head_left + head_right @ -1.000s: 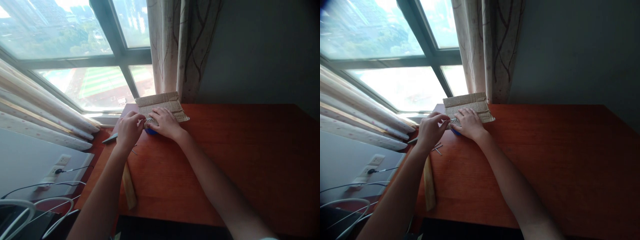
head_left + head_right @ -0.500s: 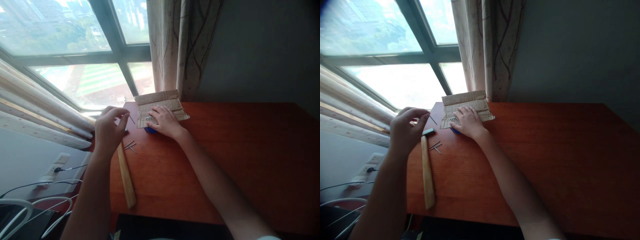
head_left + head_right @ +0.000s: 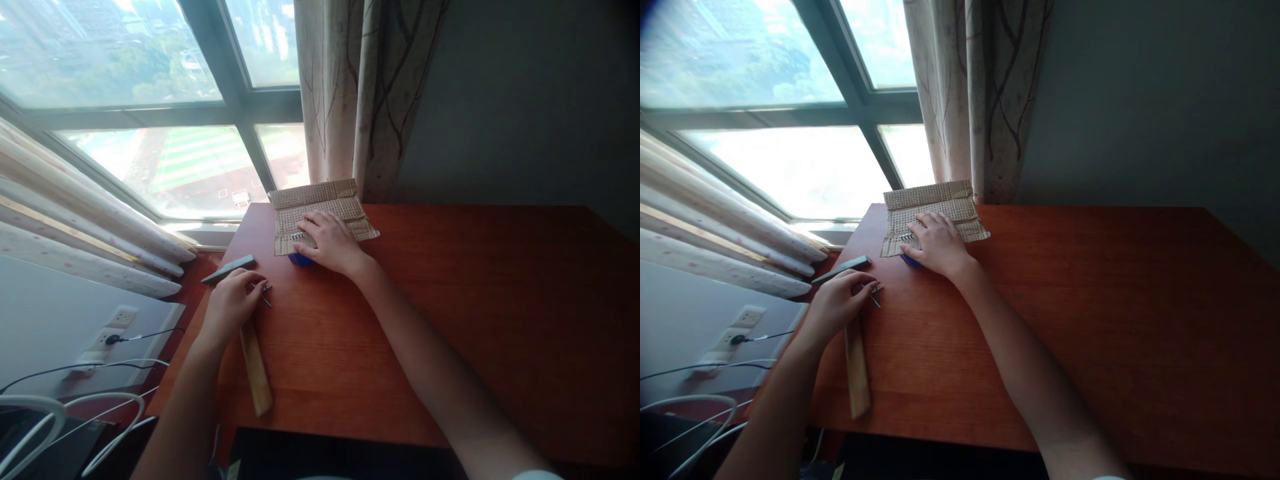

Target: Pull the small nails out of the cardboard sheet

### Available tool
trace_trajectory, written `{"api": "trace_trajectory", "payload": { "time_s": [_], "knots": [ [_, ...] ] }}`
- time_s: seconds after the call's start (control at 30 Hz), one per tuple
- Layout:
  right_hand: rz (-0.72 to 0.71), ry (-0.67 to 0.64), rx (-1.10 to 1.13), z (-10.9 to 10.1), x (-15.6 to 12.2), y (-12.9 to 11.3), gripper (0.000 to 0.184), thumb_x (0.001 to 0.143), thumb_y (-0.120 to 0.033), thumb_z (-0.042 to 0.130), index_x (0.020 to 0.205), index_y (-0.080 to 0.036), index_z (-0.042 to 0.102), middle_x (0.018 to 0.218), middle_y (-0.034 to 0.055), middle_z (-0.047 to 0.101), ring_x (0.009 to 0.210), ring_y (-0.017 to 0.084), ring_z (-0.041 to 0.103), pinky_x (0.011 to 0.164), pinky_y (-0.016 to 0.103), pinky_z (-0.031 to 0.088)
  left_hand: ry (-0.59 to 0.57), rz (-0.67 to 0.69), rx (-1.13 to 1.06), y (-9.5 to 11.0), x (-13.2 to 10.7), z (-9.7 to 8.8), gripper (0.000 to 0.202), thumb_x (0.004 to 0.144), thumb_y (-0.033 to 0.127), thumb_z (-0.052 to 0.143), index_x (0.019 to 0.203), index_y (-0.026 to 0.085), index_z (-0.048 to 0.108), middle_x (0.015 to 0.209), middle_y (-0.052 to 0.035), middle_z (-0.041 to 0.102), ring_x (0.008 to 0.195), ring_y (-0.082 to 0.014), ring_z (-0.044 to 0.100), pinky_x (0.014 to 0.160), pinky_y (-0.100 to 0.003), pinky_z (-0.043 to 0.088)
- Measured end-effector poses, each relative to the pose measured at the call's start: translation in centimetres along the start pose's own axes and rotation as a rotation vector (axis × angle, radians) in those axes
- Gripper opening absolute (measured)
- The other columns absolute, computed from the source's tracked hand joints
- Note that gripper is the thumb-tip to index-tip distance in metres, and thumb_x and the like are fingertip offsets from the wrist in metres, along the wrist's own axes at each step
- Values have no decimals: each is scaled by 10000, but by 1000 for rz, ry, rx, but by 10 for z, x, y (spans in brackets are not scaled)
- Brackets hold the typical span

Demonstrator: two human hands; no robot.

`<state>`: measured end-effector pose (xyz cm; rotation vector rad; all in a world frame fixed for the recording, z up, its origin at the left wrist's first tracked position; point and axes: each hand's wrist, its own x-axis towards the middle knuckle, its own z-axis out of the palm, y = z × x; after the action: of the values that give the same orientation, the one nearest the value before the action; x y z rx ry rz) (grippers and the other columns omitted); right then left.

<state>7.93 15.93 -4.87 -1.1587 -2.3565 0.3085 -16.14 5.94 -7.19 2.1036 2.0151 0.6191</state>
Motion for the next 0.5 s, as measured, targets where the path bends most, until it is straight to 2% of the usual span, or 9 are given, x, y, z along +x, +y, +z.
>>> {"api": "trace_trajectory", "payload": {
  "time_s": [0.27, 0.37, 0.5],
  "knots": [
    [-1, 9, -6, 2, 0, 1, 519, 969, -511, 555, 1348, -168, 637, 1476, 135, 550, 1391, 291, 440, 1202, 467, 275, 94, -8, -7, 3, 7, -4, 251, 878, 390, 578, 921, 213, 750, 945, -45, 743, 734, -175, 655, 676, -286, 467],
    [-2, 11, -10, 1, 0, 1, 516, 967, -511, 561, 1344, -167, 638, 1475, 135, 550, 1387, 290, 443, 1199, 467, 276, 193, -1, -50, 15, 13, -12, 254, 882, 377, 578, 922, 197, 752, 879, -38, 713, 707, -161, 625, 664, -280, 457],
    [-3, 11, -7, 1, 0, 0, 509, 966, -511, 565, 1339, -173, 639, 1473, 134, 551, 1386, 289, 444, 1196, 469, 280, 311, 32, -136, 40, 26, -23, 226, 882, 352, 598, 921, 188, 750, 819, -22, 679, 651, -139, 572, 653, -278, 450]
  ]
}}
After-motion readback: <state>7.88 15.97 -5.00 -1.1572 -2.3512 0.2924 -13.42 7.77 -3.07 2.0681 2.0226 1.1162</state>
